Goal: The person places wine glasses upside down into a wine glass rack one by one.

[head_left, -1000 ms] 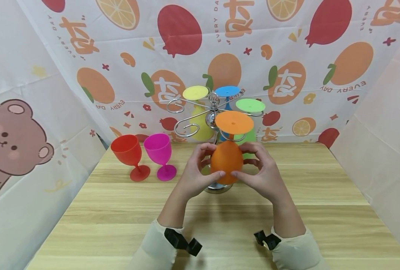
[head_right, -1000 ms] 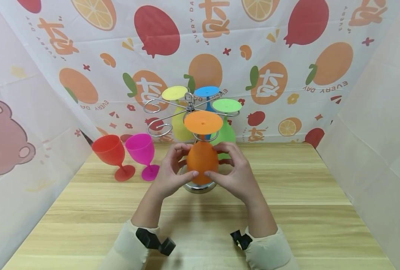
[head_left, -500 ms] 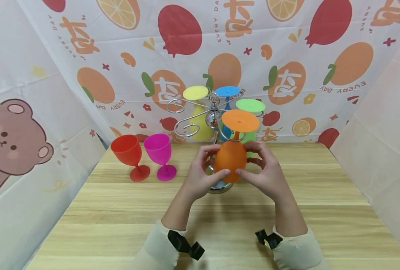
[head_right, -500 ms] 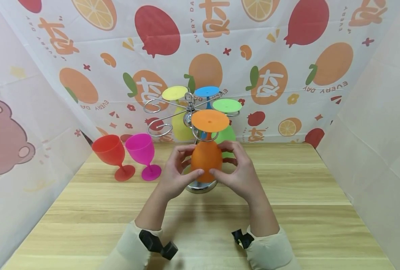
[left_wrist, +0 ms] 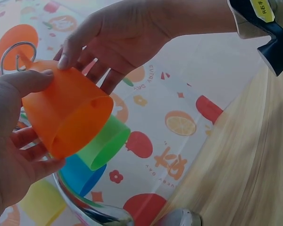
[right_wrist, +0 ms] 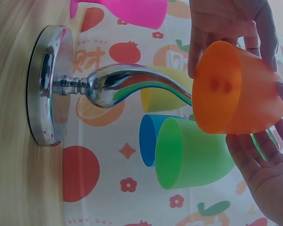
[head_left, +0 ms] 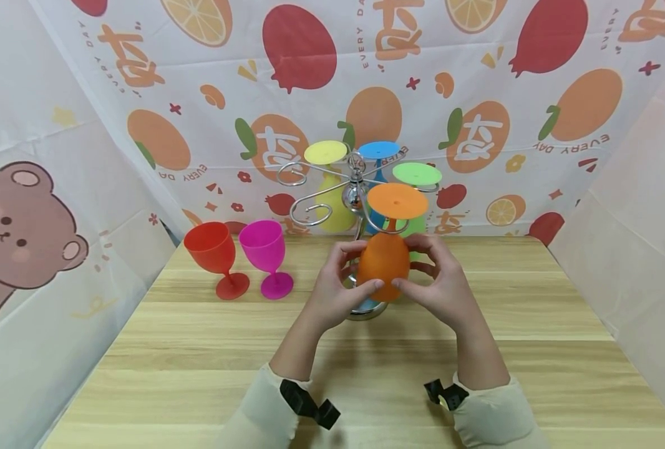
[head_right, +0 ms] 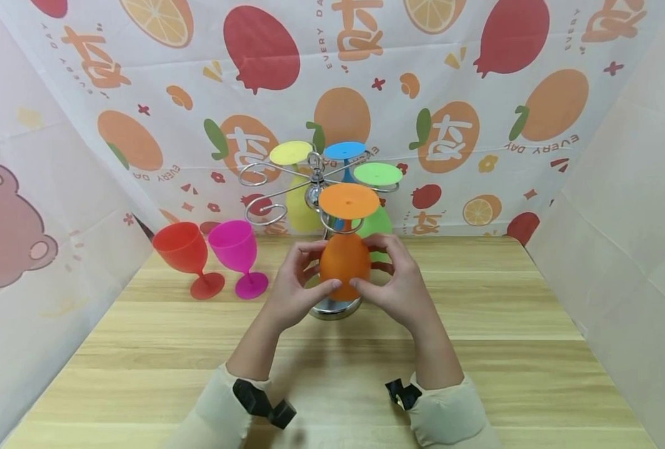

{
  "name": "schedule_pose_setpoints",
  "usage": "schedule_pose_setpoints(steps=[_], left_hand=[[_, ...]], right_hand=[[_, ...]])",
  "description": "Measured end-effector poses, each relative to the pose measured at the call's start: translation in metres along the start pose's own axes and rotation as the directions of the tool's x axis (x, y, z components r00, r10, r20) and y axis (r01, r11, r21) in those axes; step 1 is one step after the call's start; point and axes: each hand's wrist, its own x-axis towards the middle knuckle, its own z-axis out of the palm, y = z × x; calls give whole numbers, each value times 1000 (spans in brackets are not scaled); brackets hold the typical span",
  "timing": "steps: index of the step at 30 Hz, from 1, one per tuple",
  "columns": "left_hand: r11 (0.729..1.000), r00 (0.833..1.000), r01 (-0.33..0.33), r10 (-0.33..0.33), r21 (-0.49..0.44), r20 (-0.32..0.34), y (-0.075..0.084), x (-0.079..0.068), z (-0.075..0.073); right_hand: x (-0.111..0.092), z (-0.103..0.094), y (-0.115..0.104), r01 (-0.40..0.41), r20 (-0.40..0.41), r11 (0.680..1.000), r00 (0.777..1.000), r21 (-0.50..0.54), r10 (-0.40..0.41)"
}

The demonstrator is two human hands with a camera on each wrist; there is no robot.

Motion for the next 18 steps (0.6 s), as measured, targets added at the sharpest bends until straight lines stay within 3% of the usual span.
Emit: schedule_pose_setpoints(steps=[18], left_hand=[[998, 999, 46, -47, 37, 21, -7, 1, -3]], right_hand=[[1, 2, 5, -64, 21, 998, 998, 3, 64]])
